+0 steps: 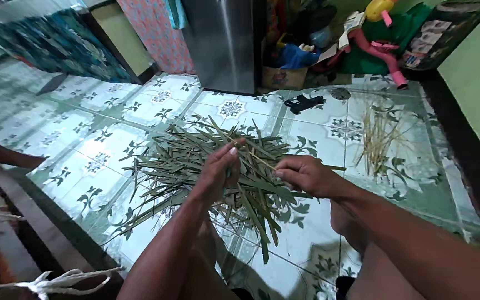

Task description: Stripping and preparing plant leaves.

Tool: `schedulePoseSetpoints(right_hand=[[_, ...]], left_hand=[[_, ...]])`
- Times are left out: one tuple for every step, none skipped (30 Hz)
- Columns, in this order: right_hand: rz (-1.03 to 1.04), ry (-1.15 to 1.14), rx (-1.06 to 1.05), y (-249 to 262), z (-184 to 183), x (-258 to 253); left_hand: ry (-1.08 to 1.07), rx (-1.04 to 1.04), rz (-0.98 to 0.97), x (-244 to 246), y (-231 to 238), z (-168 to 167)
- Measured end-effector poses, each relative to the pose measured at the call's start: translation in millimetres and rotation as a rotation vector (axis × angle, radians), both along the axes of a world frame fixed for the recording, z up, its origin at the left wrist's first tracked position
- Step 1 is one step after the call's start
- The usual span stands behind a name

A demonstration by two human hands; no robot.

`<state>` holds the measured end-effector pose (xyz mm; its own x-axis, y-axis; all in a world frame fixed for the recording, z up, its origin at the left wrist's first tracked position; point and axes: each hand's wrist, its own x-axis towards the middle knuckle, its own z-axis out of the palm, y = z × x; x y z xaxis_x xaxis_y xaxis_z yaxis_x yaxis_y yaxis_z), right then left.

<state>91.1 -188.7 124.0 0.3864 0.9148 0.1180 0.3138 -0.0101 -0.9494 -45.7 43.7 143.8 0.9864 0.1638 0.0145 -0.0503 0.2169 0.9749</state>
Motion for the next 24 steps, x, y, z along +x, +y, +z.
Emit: schedulePoseSetpoints(right_hand=[[0.02,0.057,-0.033,0.2,0.1,0.4],[0.033,0.108,-0.048,0.9,0.6,0.0],[0.039,0.137,-0.049,2.4,1.8,-1.0],[0.025,0.138,-0.041,4.4,3.3,-3.1],[-0.005,0.121,-0.027,6.7,3.8,-5.6],[-0.034,0.098,-0.009,8.7,3.3,-7.4],[-0.058,0.079,0.013,10.1,2.5,-8.6],[-0.068,0.064,0.034,10.0,2.3,-9.2],[-0.07,0.049,0.055,8.8,3.3,-9.1],[-0.065,0.039,0.076,7.0,4.5,-8.6],[-0.055,0.037,0.085,5.3,5.5,-8.0],[-0.046,0.035,0.09,4.2,6.0,-7.3],[-0.041,0.035,0.094,3.6,5.7,-7.1],[-0.039,0.031,0.099,3.1,5.1,-6.8],[-0.036,0.02,0.1,2.1,4.8,-6.7],[-0.031,0.006,0.102,0.5,4.9,-6.3],[-0.026,-0.012,0.102,-1.5,5.5,-5.8],[-0.02,-0.026,0.104,-3.5,6.1,-5.5],[-0.013,-0.035,0.105,-4.7,6.4,-5.3],[-0.008,-0.042,0.105,-5.2,6.3,-4.9],[-0.005,-0.043,0.106,-5.2,6.0,-4.9],[-0.003,-0.042,0.11,-5.0,5.2,-5.0],[-0.003,-0.043,0.115,-5.1,4.3,-5.3],[-0.003,-0.048,0.121,-5.8,3.8,-5.2]], left_hand=[[0.0,-0.002,-0.012,0.2,-1.1,-1.2],[0.0,0.004,-0.021,0.3,-3.1,-2.2],[0.005,0.024,-0.027,0.6,-6.3,-3.3],[0.016,0.058,-0.038,0.9,-10.9,-4.6],[0.03,0.097,-0.056,1.2,-16.8,-5.5],[0.04,0.129,-0.08,1.4,-22.4,-6.7],[0.049,0.14,-0.098,1.5,-27.0,-6.6],[0.052,0.14,-0.097,1.3,-29.7,-5.3],[0.045,0.127,-0.08,1.3,-29.4,-3.4],[0.033,0.103,-0.053,1.8,-26.1,-1.8],[0.015,0.072,-0.029,2.5,-20.7,-0.7],[-0.001,0.042,-0.01,3.6,-15.5,-0.7],[-0.01,0.021,-0.005,4.1,-13.0,-1.3],[-0.007,0.009,-0.018,3.4,-14.2,-1.3],[-0.003,0.003,-0.044,2.0,-17.8,-0.9],[-0.003,-0.001,-0.066,0.8,-20.8,-0.9],[-0.004,-0.008,-0.071,0.0,-21.3,0.3],[-0.001,-0.011,-0.042,-0.5,-19.0,2.0],[0.003,-0.019,0.007,0.0,-14.6,3.0],[0.002,-0.029,0.044,0.9,-10.2,2.9],[0.0,-0.043,0.06,1.4,-8.7,2.4],[0.0,-0.053,0.048,0.6,-11.1,1.6],[0.002,-0.058,0.018,-0.9,-16.0,0.6],[0.005,-0.059,-0.01,-1.8,-20.5,-0.2]])
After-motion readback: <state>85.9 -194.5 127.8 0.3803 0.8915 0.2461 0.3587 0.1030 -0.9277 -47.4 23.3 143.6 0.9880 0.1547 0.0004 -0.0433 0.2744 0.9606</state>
